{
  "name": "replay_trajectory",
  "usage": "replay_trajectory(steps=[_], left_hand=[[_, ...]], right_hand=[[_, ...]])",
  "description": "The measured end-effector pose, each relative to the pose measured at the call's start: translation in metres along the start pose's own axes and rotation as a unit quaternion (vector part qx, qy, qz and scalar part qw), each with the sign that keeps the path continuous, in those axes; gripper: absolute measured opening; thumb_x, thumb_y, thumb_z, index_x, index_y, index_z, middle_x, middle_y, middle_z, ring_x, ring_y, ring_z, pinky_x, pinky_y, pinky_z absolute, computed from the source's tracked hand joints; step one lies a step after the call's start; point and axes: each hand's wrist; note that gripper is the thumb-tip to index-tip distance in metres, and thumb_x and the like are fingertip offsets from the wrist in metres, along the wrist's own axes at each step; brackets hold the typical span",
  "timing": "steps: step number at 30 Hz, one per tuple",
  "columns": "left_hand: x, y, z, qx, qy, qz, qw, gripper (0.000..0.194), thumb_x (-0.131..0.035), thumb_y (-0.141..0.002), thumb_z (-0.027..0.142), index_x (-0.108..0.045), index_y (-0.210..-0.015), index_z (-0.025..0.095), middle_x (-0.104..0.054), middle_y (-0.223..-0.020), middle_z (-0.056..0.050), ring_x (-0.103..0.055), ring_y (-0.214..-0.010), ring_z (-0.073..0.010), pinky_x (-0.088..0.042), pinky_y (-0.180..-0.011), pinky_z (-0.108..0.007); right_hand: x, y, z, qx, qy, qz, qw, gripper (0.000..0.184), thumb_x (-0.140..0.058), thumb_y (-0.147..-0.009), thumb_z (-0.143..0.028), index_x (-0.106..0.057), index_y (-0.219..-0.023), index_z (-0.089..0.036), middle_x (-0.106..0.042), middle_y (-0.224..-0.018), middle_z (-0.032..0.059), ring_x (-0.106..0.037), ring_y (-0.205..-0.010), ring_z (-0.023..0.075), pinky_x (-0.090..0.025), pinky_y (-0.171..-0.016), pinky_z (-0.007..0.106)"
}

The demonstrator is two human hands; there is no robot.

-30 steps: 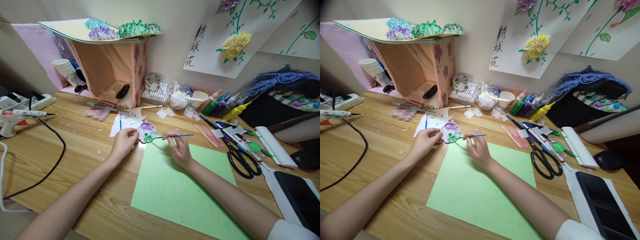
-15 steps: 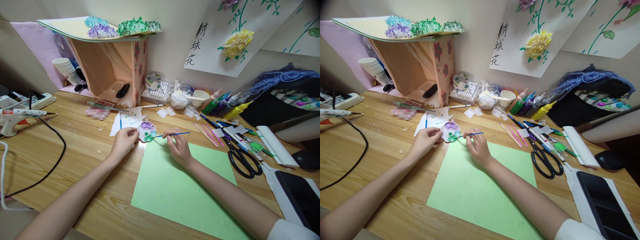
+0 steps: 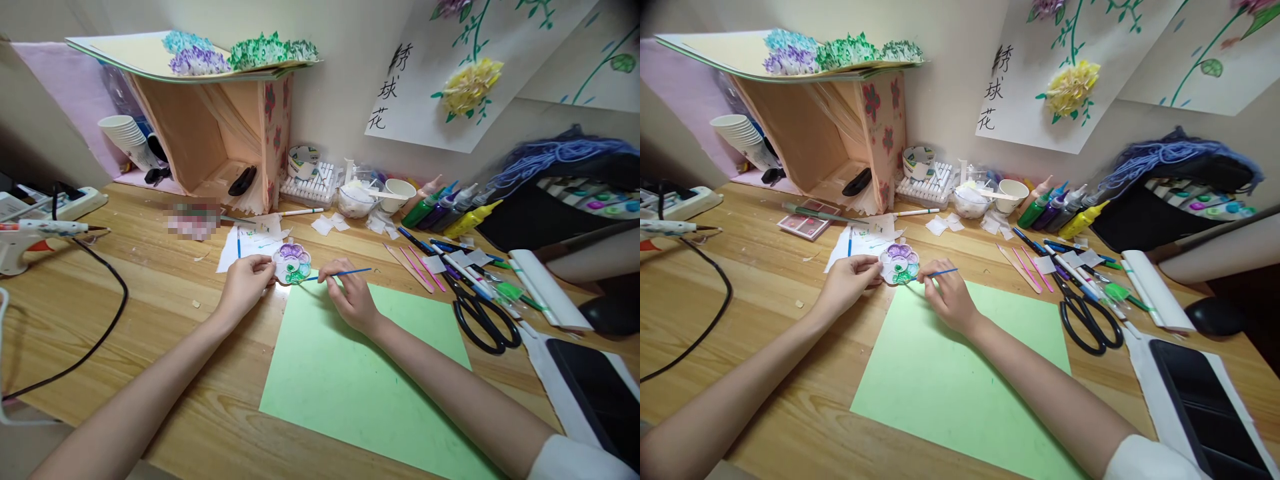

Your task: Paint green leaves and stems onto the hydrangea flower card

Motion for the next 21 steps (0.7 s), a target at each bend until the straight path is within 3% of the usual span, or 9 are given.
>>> replay_trajectory(steps=[3, 7, 11, 15, 21], left_hand=[[0.0003, -0.0004, -0.0004, 0.001, 0.005, 0.004, 1.000, 0.034, -0.065, -0.070, 0.040, -0.066, -0.092, 0.013, -0.072, -0.081, -0.007, -0.068, -0.067, -0.0182, -0.055, -0.063, -0.027], [0.0005, -0.0011, -0.0011, 0.002, 0.013, 0.003, 1.000, 0.035, -0.067, -0.068, 0.041, -0.067, -0.090, 0.013, -0.072, -0.079, -0.007, -0.068, -0.066, -0.0185, -0.054, -0.061, -0.027], [0.0004, -0.0021, -0.0024, 0.006, 0.019, 0.004, 1.000, 0.036, -0.068, -0.067, 0.042, -0.067, -0.089, 0.014, -0.072, -0.079, -0.007, -0.068, -0.066, -0.0185, -0.055, -0.062, -0.027], [0.0004, -0.0019, -0.0020, 0.004, 0.016, 0.006, 1.000, 0.036, -0.068, -0.067, 0.041, -0.067, -0.090, 0.013, -0.072, -0.080, -0.007, -0.069, -0.066, -0.0190, -0.055, -0.063, -0.028], [0.0008, 0.0004, 0.0018, 0.006, 0.011, 0.004, 1.000, 0.034, -0.067, -0.068, 0.039, -0.067, -0.090, 0.013, -0.072, -0.081, -0.008, -0.069, -0.067, -0.0190, -0.055, -0.064, -0.028]], right_hand=[[-0.0004, -0.0009, 0.0004, -0.019, 0.013, 0.023, 0.999, 0.016, -0.038, -0.090, -0.013, -0.050, -0.086, -0.022, -0.058, -0.080, 0.0031, -0.052, -0.079, 0.0184, -0.040, -0.074, 0.034], [-0.0006, -0.0008, 0.0000, 0.000, -0.008, -0.013, 1.000, 0.016, -0.038, -0.091, -0.013, -0.050, -0.089, -0.023, -0.060, -0.083, 0.0028, -0.053, -0.080, 0.0181, -0.040, -0.075, 0.034], [-0.0004, -0.0012, 0.0000, -0.027, 0.010, 0.016, 0.999, 0.015, -0.038, -0.091, -0.014, -0.050, -0.086, -0.023, -0.058, -0.080, 0.0031, -0.052, -0.080, 0.0187, -0.040, -0.074, 0.034], [0.0005, -0.0014, -0.0005, -0.007, -0.006, -0.010, 1.000, 0.016, -0.038, -0.091, -0.013, -0.050, -0.087, -0.023, -0.059, -0.082, 0.0030, -0.052, -0.080, 0.0180, -0.040, -0.074, 0.033], [0.0001, 0.0010, -0.0005, -0.059, -0.026, 0.029, 0.998, 0.017, -0.039, -0.092, -0.017, -0.053, -0.084, -0.022, -0.060, -0.082, 0.0027, -0.054, -0.082, 0.0177, -0.041, -0.078, 0.033]])
Point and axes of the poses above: each hand's wrist, its own y-axis away from the middle knuckle, its own x-axis out of the back of the hand, z = x × y
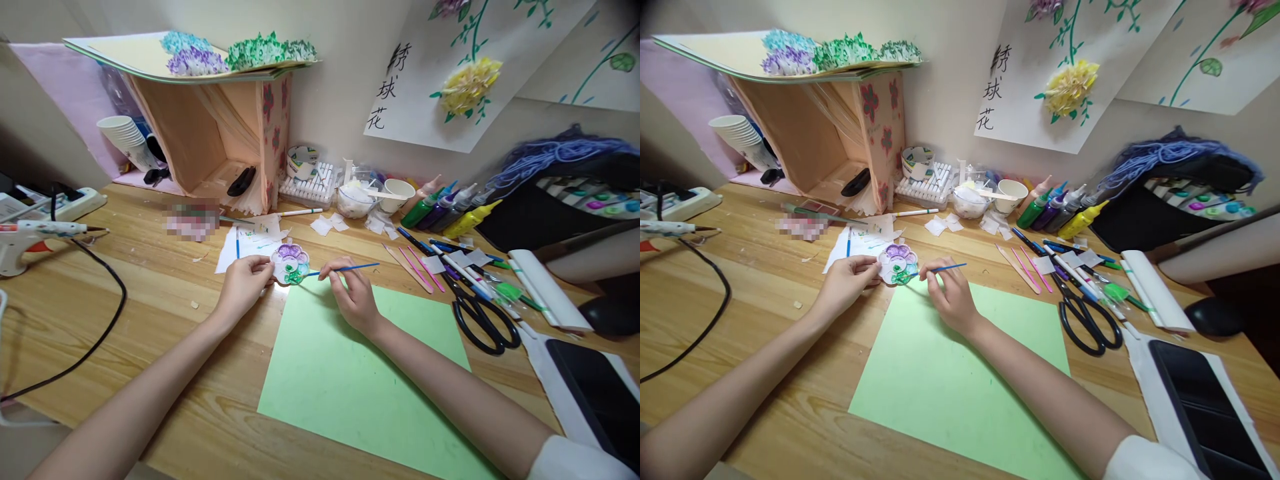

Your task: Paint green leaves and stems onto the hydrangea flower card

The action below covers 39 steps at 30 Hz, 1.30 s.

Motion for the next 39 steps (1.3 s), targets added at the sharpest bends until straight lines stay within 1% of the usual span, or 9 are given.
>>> replay_trajectory(steps=[6, 14, 18, 22, 25, 29, 32, 36, 39], left_hand=[[-0.0002, -0.0001, -0.0004, 0.000, -0.004, 0.003, 1.000, 0.035, -0.067, -0.069, 0.039, -0.067, -0.092, 0.013, -0.072, -0.081, -0.008, -0.068, -0.067, -0.0190, -0.055, -0.063, -0.028], [-0.0009, 0.0014, 0.0026, 0.003, -0.001, 0.005, 1.000, 0.035, -0.067, -0.068, 0.038, -0.067, -0.091, 0.012, -0.073, -0.082, -0.008, -0.069, -0.067, -0.0189, -0.055, -0.062, -0.027], [-0.0009, 0.0008, 0.0020, 0.009, 0.013, 0.006, 1.000, 0.036, -0.070, -0.065, 0.040, -0.068, -0.089, 0.013, -0.073, -0.082, -0.008, -0.069, -0.067, -0.0197, -0.055, -0.063, -0.029], [-0.0011, 0.0007, 0.0015, 0.007, 0.018, 0.001, 1.000, 0.035, -0.069, -0.066, 0.039, -0.067, -0.089, 0.013, -0.073, -0.082, -0.008, -0.069, -0.069, -0.0206, -0.055, -0.063, -0.029], [-0.0012, 0.0013, 0.0020, 0.005, 0.010, 0.001, 1.000, 0.034, -0.068, -0.067, 0.039, -0.067, -0.089, 0.013, -0.072, -0.081, -0.008, -0.069, -0.069, -0.0205, -0.055, -0.063, -0.029], [-0.0011, 0.0020, 0.0030, 0.010, 0.017, 0.001, 1.000, 0.035, -0.069, -0.065, 0.040, -0.067, -0.089, 0.013, -0.072, -0.081, -0.008, -0.069, -0.069, -0.0205, -0.055, -0.064, -0.029], [-0.0009, 0.0019, 0.0032, 0.010, 0.017, 0.004, 1.000, 0.036, -0.070, -0.064, 0.040, -0.068, -0.087, 0.013, -0.072, -0.080, -0.008, -0.069, -0.068, -0.0202, -0.055, -0.064, -0.029], [-0.0007, 0.0012, 0.0021, 0.004, 0.012, -0.002, 1.000, 0.035, -0.068, -0.067, 0.040, -0.067, -0.089, 0.013, -0.072, -0.079, -0.007, -0.069, -0.068, -0.0196, -0.055, -0.064, -0.028], [-0.0007, 0.0006, 0.0012, -0.002, 0.004, -0.005, 1.000, 0.033, -0.066, -0.069, 0.039, -0.066, -0.090, 0.013, -0.072, -0.081, -0.007, -0.069, -0.068, -0.0193, -0.055, -0.064, -0.028]], right_hand=[[-0.0008, -0.0006, 0.0021, -0.066, -0.018, 0.026, 0.997, 0.018, -0.041, -0.092, -0.022, -0.055, -0.081, -0.021, -0.060, -0.079, 0.0029, -0.057, -0.081, 0.0174, -0.043, -0.076, 0.032], [-0.0004, -0.0009, 0.0018, -0.061, -0.009, 0.022, 0.998, 0.019, -0.040, -0.092, -0.023, -0.054, -0.080, -0.021, -0.059, -0.078, 0.0032, -0.056, -0.080, 0.0178, -0.043, -0.076, 0.033], [-0.0003, -0.0013, 0.0007, -0.026, -0.003, -0.011, 1.000, 0.019, -0.039, -0.092, -0.022, -0.053, -0.079, -0.022, -0.060, -0.079, 0.0035, -0.056, -0.080, 0.0181, -0.043, -0.076, 0.034], [0.0000, -0.0016, 0.0000, -0.019, 0.016, 0.017, 1.000, 0.019, -0.038, -0.092, -0.019, -0.052, -0.080, -0.022, -0.059, -0.079, 0.0034, -0.055, -0.081, 0.0185, -0.042, -0.076, 0.034], [0.0002, -0.0015, -0.0003, 0.006, 0.012, -0.016, 1.000, 0.018, -0.038, -0.092, -0.018, -0.053, -0.082, -0.022, -0.059, -0.079, 0.0031, -0.055, -0.081, 0.0183, -0.042, -0.076, 0.034], [0.0003, -0.0017, -0.0007, -0.005, 0.020, 0.012, 1.000, 0.019, -0.038, -0.092, -0.019, -0.052, -0.080, -0.023, -0.059, -0.077, 0.0031, -0.054, -0.079, 0.0188, -0.042, -0.075, 0.034], [0.0005, -0.0021, -0.0007, 0.010, 0.017, -0.012, 1.000, 0.018, -0.038, -0.092, -0.019, -0.053, -0.081, -0.022, -0.060, -0.079, 0.0031, -0.055, -0.079, 0.0186, -0.042, -0.074, 0.034], [0.0008, -0.0017, -0.0001, 0.000, 0.028, 0.018, 0.999, 0.019, -0.038, -0.092, -0.018, -0.052, -0.080, -0.023, -0.058, -0.077, 0.0028, -0.054, -0.078, 0.0187, -0.042, -0.074, 0.034], [0.0009, -0.0009, 0.0001, 0.016, 0.016, -0.009, 1.000, 0.018, -0.038, -0.092, -0.017, -0.053, -0.083, -0.023, -0.060, -0.080, 0.0029, -0.055, -0.080, 0.0183, -0.042, -0.076, 0.034]])
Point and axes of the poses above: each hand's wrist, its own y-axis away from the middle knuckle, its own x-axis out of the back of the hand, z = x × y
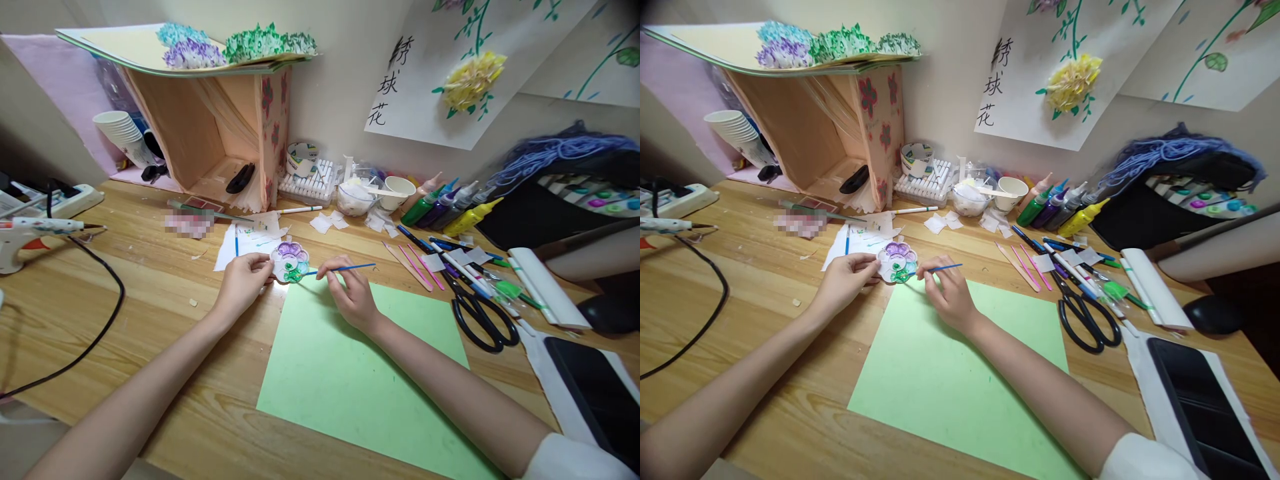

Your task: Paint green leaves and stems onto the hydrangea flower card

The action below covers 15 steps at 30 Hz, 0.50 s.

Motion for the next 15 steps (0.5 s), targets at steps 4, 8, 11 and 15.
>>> replay_trajectory(steps=[4, 8, 11, 15], left_hand=[[-0.0001, 0.0003, 0.0004, 0.003, -0.001, -0.004, 1.000, 0.032, -0.065, -0.071, 0.038, -0.066, -0.091, 0.013, -0.072, -0.084, -0.008, -0.069, -0.069, -0.0192, -0.055, -0.064, -0.028], [0.0000, 0.0007, 0.0005, 0.000, -0.001, -0.005, 1.000, 0.033, -0.065, -0.071, 0.039, -0.066, -0.091, 0.012, -0.072, -0.085, -0.009, -0.069, -0.070, -0.0195, -0.056, -0.065, -0.028], [0.0000, 0.0001, -0.0004, -0.001, 0.004, -0.003, 1.000, 0.034, -0.066, -0.070, 0.039, -0.066, -0.090, 0.012, -0.072, -0.084, -0.008, -0.069, -0.069, -0.0197, -0.056, -0.065, -0.029], [0.0001, -0.0009, -0.0015, -0.005, -0.009, -0.001, 1.000, 0.034, -0.066, -0.070, 0.039, -0.066, -0.090, 0.012, -0.072, -0.083, -0.009, -0.069, -0.069, -0.0201, -0.056, -0.064, -0.029]], right_hand=[[-0.0003, 0.0003, 0.0001, -0.032, -0.005, 0.028, 0.999, 0.019, -0.039, -0.092, -0.017, -0.052, -0.080, -0.022, -0.057, -0.078, 0.0029, -0.053, -0.080, 0.0181, -0.041, -0.075, 0.033], [-0.0009, 0.0004, 0.0007, -0.015, -0.014, 0.000, 1.000, 0.017, -0.039, -0.092, -0.016, -0.052, -0.082, -0.022, -0.058, -0.079, 0.0027, -0.053, -0.080, 0.0177, -0.041, -0.076, 0.033], [-0.0010, 0.0005, 0.0008, -0.020, -0.006, 0.017, 1.000, 0.018, -0.039, -0.091, -0.015, -0.051, -0.081, -0.022, -0.058, -0.078, 0.0023, -0.053, -0.079, 0.0176, -0.041, -0.076, 0.033], [-0.0007, -0.0002, -0.0001, -0.004, -0.012, -0.007, 1.000, 0.017, -0.039, -0.091, -0.015, -0.052, -0.083, -0.022, -0.059, -0.081, 0.0026, -0.053, -0.081, 0.0173, -0.041, -0.076, 0.033]])
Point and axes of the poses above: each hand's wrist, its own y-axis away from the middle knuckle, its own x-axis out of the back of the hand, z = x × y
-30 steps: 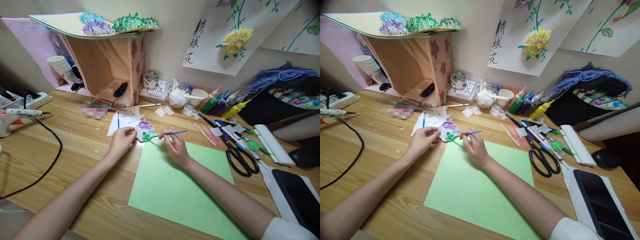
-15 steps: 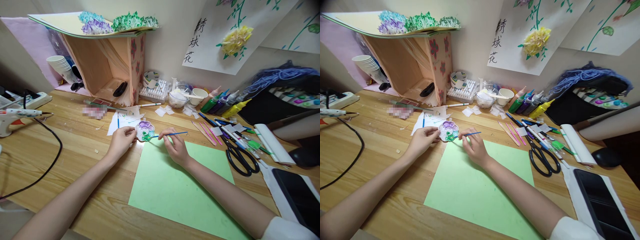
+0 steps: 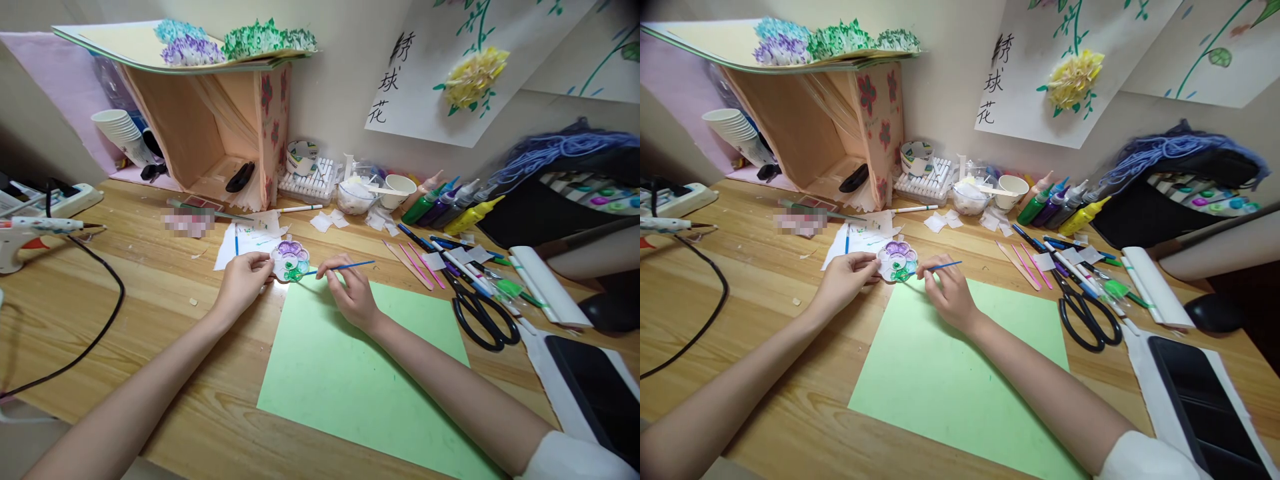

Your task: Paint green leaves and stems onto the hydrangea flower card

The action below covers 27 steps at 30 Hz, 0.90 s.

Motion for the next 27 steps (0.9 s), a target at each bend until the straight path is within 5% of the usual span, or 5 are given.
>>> replay_trajectory(steps=[27], left_hand=[[-0.0013, 0.0004, 0.0007, -0.003, 0.006, -0.012, 1.000, 0.036, -0.065, -0.071, 0.039, -0.065, -0.092, 0.011, -0.071, -0.084, -0.009, -0.069, -0.070, -0.0201, -0.057, -0.065, -0.029]], right_hand=[[0.0006, -0.0001, -0.0004, 0.017, 0.016, 0.029, 0.999, 0.017, -0.039, -0.091, -0.013, -0.051, -0.082, -0.022, -0.056, -0.076, 0.0020, -0.051, -0.077, 0.0170, -0.040, -0.072, 0.032]])
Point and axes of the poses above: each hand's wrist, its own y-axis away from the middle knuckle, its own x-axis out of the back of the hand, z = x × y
